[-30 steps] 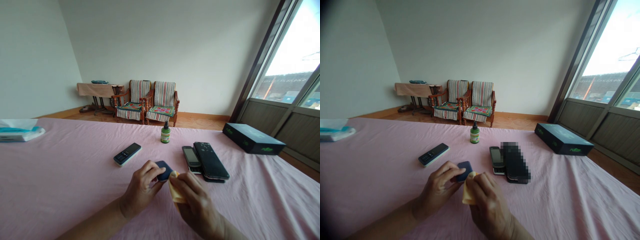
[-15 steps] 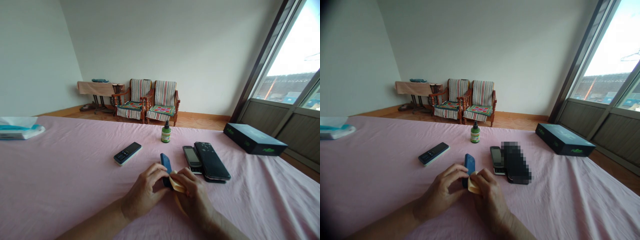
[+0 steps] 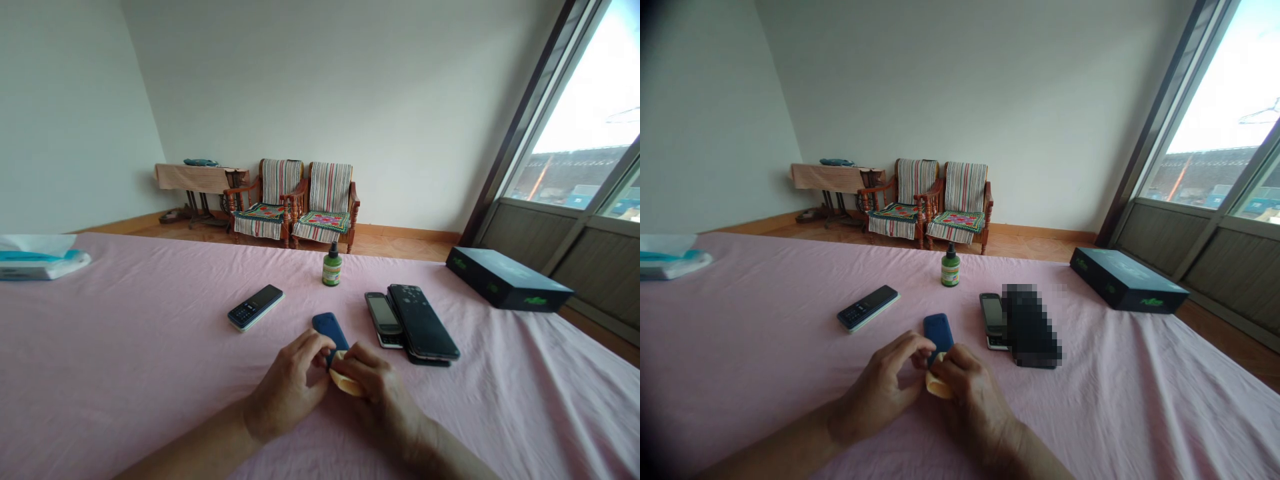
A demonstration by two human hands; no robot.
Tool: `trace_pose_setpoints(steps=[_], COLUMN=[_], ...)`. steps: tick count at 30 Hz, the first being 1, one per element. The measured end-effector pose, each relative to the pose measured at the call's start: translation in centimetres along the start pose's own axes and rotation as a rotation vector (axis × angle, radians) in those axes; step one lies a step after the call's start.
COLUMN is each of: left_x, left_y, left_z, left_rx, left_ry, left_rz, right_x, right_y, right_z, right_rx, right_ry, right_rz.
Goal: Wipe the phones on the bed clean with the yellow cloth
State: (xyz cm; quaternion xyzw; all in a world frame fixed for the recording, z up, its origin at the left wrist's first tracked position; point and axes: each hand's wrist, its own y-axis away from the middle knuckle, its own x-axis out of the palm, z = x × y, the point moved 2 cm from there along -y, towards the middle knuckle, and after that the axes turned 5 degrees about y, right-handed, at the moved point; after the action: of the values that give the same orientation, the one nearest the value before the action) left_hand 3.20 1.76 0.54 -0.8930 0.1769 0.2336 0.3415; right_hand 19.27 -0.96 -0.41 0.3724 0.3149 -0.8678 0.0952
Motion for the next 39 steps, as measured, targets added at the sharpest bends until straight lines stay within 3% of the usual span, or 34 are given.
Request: trace_pose_setpoints(steps=[5, 7, 12, 15, 24, 34, 39], left_x=[-0.2, -0.1, 0.4, 0.5, 0.3, 0.1, -0.2], left_y=[-0.2, -0.2, 0.3, 0.2, -0.7, -1.1, -0.8], left_z=[0.4, 1.3, 3.5, 3.8, 2.9, 2.0, 2.0], left_rx=[-0.025, -0.068, -0.08, -0.067, -0.068, -0.018, -0.021], left_ry=[-0.104, -0.191, -0.33, -0.335, -0.282, -0.279, -0.294], left_rz=[0.071, 0.076, 0.076, 0.106, 0.141, 0.144, 0.144], right_x=[-0.7, -0.9, -0.5, -0.3, 0.1, 0.5, 0.7], right_y=[0.2, 0.2, -0.3, -0.4, -1.0, -6.5, -5.5], right_z=[-1.4, -1.9, -1.4, -0.7, -1.9, -4.9, -3.7], right_rx=[0.038, 0.064, 0.024, 0.026, 0.089, 0.079, 0.073], right_ry=[0.136, 0.22, 0.312, 0.291, 0.287, 0.431, 0.431], right_rz=[-0.245, -0.282, -0.037, 0.026, -0.003, -0.001, -0.013])
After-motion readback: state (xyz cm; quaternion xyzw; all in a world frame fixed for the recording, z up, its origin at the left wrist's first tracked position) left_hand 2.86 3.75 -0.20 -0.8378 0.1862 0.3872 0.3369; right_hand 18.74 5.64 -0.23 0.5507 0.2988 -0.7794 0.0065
